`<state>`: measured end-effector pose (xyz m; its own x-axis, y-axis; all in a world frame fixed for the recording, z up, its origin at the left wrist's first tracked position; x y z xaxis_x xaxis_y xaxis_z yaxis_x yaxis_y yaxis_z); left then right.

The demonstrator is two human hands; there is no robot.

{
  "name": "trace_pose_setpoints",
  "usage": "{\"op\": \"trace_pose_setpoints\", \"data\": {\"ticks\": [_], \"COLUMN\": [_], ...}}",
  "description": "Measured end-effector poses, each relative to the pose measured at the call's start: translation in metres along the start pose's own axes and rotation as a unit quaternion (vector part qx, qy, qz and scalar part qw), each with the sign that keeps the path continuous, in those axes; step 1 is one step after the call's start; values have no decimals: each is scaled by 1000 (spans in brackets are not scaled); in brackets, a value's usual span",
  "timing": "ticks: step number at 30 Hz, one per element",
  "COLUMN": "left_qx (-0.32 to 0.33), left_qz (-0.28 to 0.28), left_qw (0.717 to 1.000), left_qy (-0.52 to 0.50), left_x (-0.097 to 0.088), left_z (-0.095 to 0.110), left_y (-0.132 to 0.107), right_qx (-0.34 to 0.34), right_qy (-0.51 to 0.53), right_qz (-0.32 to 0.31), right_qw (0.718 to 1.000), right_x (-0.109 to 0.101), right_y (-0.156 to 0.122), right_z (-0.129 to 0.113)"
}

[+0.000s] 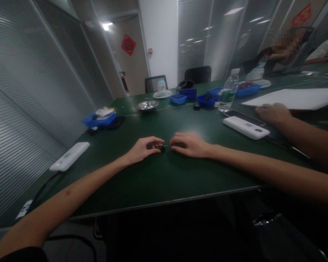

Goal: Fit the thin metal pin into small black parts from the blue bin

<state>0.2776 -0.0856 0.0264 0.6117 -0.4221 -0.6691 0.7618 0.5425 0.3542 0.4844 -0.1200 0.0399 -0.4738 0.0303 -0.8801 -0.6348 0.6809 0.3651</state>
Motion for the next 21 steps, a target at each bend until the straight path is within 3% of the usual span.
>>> {"op": "trace_pose_setpoints", "data": {"ticks": [5,21], "left_qx": [5,-14], "left_qz": [-1,-7], "left_qw": [1000,999], "left_qy": [5,-29], "left_x": [1,3], "left_z": [9,0], "left_y": [-1,1], "right_qx": [-9,-62], "right_qy": [3,11], "right_qz": [-4,-14], "right_qw": [1000,998], "right_x": [-1,-1], "right_y": [-1,-3], "right_z": [-4,-13]}}
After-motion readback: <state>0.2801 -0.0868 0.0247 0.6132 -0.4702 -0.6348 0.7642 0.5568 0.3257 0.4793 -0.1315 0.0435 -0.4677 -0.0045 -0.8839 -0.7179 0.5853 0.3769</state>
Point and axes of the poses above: each hand's wrist, its own y-axis towards the middle knuckle, its own x-axis out of the palm, z = x × y, the point moved 6 cm from there along y, towards the middle knuckle, and after that the axes turned 7 degrees about x, right-handed, at the moved point
